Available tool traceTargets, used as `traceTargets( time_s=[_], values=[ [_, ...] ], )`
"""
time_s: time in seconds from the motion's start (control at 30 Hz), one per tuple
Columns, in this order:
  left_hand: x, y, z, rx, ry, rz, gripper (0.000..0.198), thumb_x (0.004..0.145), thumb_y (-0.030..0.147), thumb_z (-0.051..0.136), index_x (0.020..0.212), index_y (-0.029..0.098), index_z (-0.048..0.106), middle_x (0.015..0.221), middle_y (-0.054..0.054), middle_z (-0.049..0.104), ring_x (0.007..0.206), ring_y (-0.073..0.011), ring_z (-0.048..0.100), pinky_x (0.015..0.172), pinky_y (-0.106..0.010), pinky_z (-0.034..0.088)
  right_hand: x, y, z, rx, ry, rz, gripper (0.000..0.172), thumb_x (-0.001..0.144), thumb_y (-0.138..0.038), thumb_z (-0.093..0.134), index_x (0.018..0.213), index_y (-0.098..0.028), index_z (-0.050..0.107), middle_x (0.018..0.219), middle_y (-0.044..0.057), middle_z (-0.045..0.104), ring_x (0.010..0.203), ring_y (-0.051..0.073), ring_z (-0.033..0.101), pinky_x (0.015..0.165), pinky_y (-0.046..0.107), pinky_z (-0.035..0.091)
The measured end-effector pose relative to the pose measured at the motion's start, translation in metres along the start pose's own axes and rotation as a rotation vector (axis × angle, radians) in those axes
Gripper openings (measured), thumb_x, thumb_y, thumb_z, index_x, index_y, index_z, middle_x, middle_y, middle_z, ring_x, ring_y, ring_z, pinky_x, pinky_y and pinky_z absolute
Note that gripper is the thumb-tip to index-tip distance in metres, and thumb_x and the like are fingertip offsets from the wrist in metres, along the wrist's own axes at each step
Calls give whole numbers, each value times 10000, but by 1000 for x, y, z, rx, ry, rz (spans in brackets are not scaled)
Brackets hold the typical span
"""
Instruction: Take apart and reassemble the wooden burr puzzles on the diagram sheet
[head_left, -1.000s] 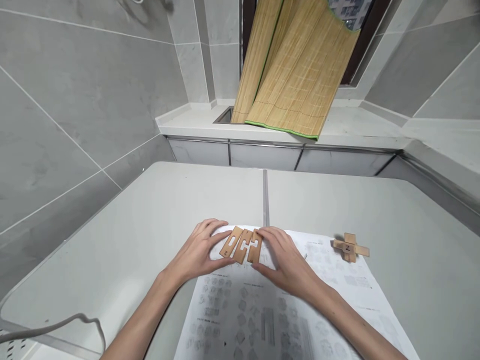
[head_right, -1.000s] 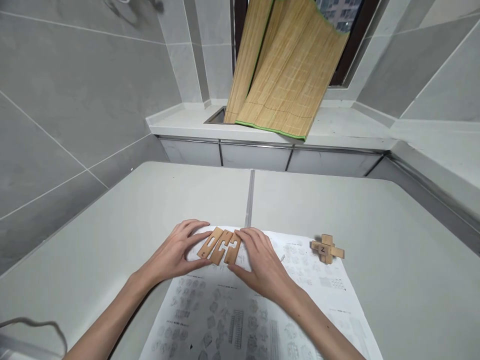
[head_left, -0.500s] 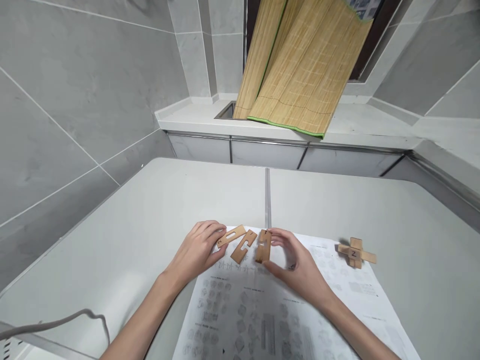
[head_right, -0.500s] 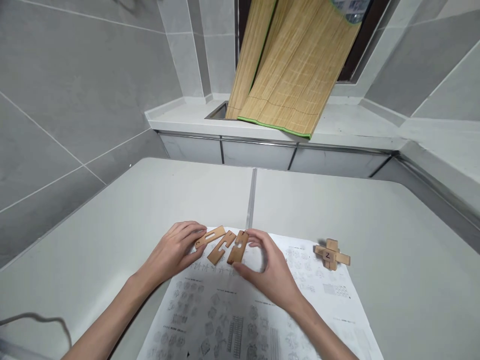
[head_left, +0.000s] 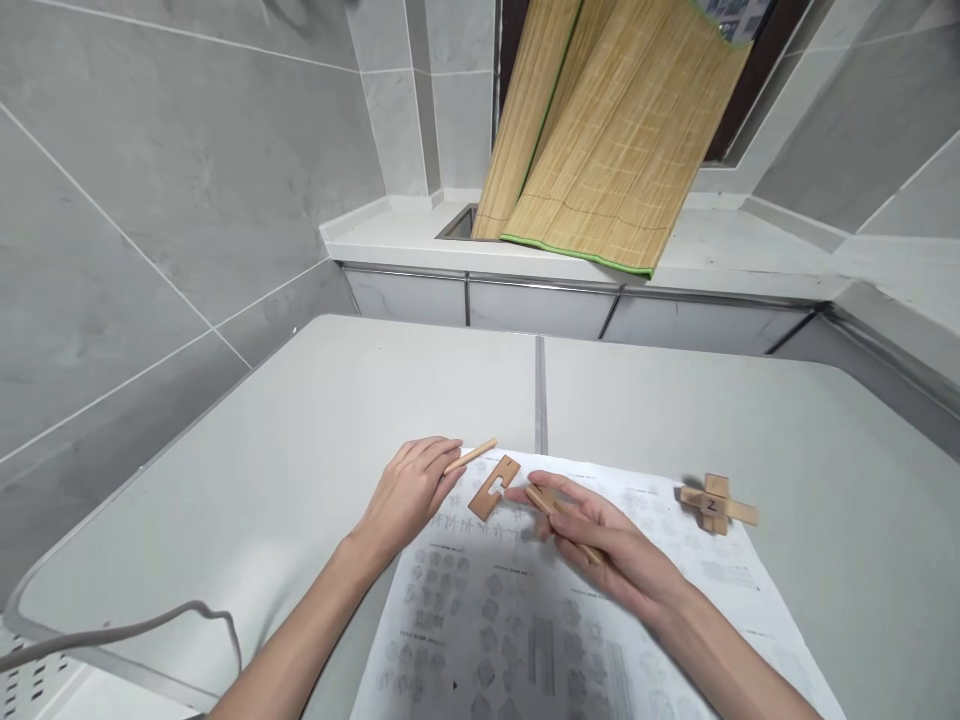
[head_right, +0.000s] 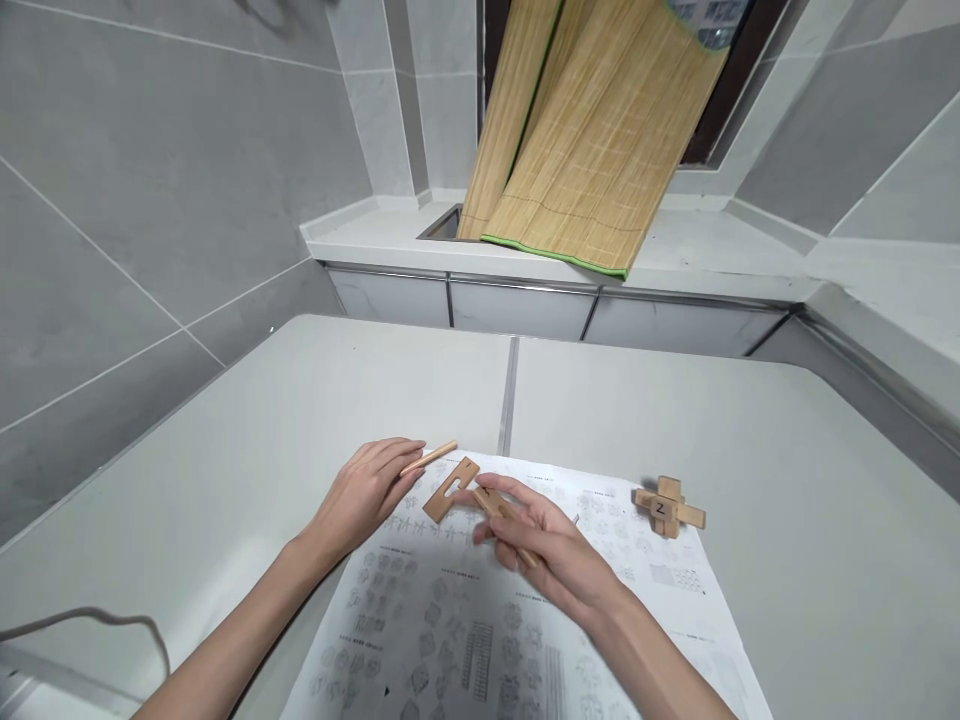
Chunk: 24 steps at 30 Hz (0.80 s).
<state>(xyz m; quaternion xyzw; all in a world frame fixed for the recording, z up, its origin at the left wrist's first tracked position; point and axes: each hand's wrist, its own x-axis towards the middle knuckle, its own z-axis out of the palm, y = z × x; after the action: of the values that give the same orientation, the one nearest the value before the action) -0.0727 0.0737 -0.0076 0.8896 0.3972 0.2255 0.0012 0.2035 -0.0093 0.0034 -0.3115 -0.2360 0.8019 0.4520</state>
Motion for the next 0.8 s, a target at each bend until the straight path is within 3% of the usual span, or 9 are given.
traceTargets(
  time_s=[0.13,0.23,0.37,0.53,0.8],
  values=[
    [1,11,-7,-152,15,-69,291,1105,317,471,1265,224,695,1204,-65,783,1096,-245,718,954,-407,512,0,7,0,-141,-31,47,537,969,-397,767,1435,-235,555,1203,142,763,605,109,697,392,167,397],
    [5,30,-10,-414,34,-261,316,1111,362,450,1221,225,712,1098,-54,799,968,-204,736,856,-324,531,0,11,1,-238,-60,65,415,1004,-521,678,1267,-206,616,1045,100,778,517,101,657,332,161,300],
    [16,57,-6,-789,-82,-427,363,1100,447,455,1230,218,705,998,-36,805,779,-165,725,742,-266,546,-1,11,2,-331,-100,71,425,1022,-616,587,1115,-203,628,756,17,734,385,74,532,311,170,204],
    [27,81,1,-904,-157,-406,388,1103,447,441,1269,202,692,802,-14,749,756,-169,695,724,-260,513,-2,4,5,-356,-86,19,462,1038,-641,534,1047,-190,638,644,-32,650,330,21,295,351,196,143],
    [26,90,7,-895,-127,-298,343,1112,358,421,1308,220,667,855,-15,704,780,-155,661,760,-257,512,-3,-2,8,-342,-47,-44,469,1029,-643,547,996,-183,635,630,-57,550,398,42,262,410,231,164]
  ],
)
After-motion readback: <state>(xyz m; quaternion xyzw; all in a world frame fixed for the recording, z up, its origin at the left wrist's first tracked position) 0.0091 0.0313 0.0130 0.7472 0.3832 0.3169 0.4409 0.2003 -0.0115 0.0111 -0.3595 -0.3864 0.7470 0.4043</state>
